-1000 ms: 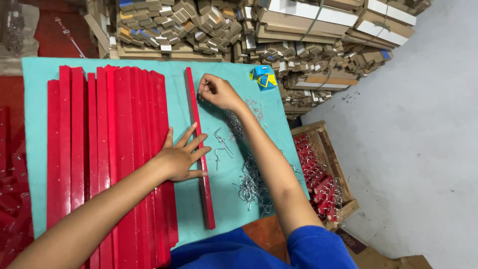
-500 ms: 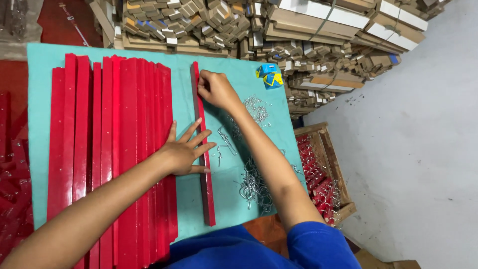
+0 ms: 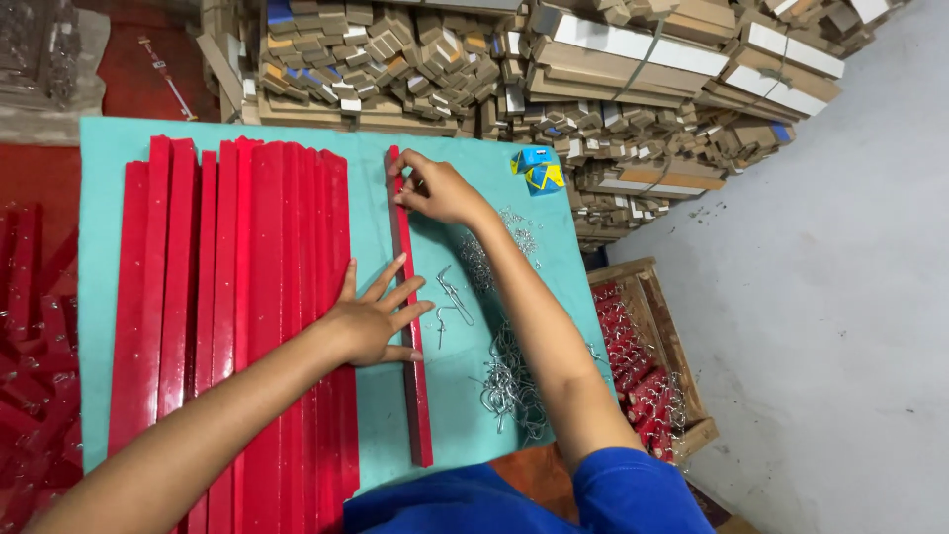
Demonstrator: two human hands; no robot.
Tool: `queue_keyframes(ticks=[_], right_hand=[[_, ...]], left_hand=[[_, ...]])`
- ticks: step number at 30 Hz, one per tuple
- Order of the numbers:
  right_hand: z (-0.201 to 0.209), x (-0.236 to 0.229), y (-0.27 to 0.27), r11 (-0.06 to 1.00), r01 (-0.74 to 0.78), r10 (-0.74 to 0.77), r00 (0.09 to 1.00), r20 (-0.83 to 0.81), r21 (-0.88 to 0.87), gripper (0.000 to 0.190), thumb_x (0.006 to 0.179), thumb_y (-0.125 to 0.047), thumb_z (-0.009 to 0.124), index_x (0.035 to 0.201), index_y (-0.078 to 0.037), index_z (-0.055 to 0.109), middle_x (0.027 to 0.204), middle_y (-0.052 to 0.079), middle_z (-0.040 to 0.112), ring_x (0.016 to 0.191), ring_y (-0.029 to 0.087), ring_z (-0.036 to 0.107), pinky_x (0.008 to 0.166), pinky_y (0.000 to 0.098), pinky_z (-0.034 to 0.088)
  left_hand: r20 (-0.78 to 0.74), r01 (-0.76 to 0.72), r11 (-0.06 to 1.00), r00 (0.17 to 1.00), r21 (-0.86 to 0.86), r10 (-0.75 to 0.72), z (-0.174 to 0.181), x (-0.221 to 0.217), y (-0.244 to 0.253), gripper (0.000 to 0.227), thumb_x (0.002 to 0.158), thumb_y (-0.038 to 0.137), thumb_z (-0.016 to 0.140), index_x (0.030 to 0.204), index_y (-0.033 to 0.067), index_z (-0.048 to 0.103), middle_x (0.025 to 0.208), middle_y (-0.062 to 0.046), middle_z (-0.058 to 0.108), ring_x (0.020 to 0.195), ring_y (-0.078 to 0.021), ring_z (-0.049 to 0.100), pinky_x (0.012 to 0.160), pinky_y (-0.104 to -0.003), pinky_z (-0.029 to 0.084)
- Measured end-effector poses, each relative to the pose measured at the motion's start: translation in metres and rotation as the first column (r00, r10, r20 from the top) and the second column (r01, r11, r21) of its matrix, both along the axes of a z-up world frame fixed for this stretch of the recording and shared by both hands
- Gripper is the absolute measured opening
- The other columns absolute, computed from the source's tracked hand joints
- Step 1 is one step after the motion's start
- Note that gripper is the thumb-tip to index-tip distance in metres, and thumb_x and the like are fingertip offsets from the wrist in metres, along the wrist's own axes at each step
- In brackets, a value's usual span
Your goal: Attaching metal clips to red metal bars and storing them in a crate
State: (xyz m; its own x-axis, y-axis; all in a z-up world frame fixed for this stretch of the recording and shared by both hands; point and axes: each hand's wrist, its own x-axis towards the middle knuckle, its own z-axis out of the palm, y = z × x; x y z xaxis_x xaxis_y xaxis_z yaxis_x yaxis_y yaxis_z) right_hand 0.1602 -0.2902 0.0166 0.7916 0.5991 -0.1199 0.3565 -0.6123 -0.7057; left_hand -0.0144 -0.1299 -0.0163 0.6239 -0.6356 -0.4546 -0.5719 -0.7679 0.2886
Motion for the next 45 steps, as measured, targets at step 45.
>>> queue_keyframes(ticks=[45], right_hand=[[-0.021, -0.007, -0.013, 0.979, -0.023, -0.046, 0.942, 0.333, 0.201, 0.013, 0.086, -0.013, 0.083, 0.098, -0.011, 0.077, 0.092, 0.015, 0.071, 0.092, 0.038, 0.070, 0.090, 0.0476, 0.054]], left_hand=[[0.054, -0.006, 1.000, 0.999, -0.023, 0.008, -0.009, -0.001, 0.001, 0.080, 0.094, 0.075, 0.040, 0.159, 0.0292, 0.028, 0.173, -0.001, 0.002, 0.157, -0.0360, -0.020, 0.116, -0.079, -0.005]])
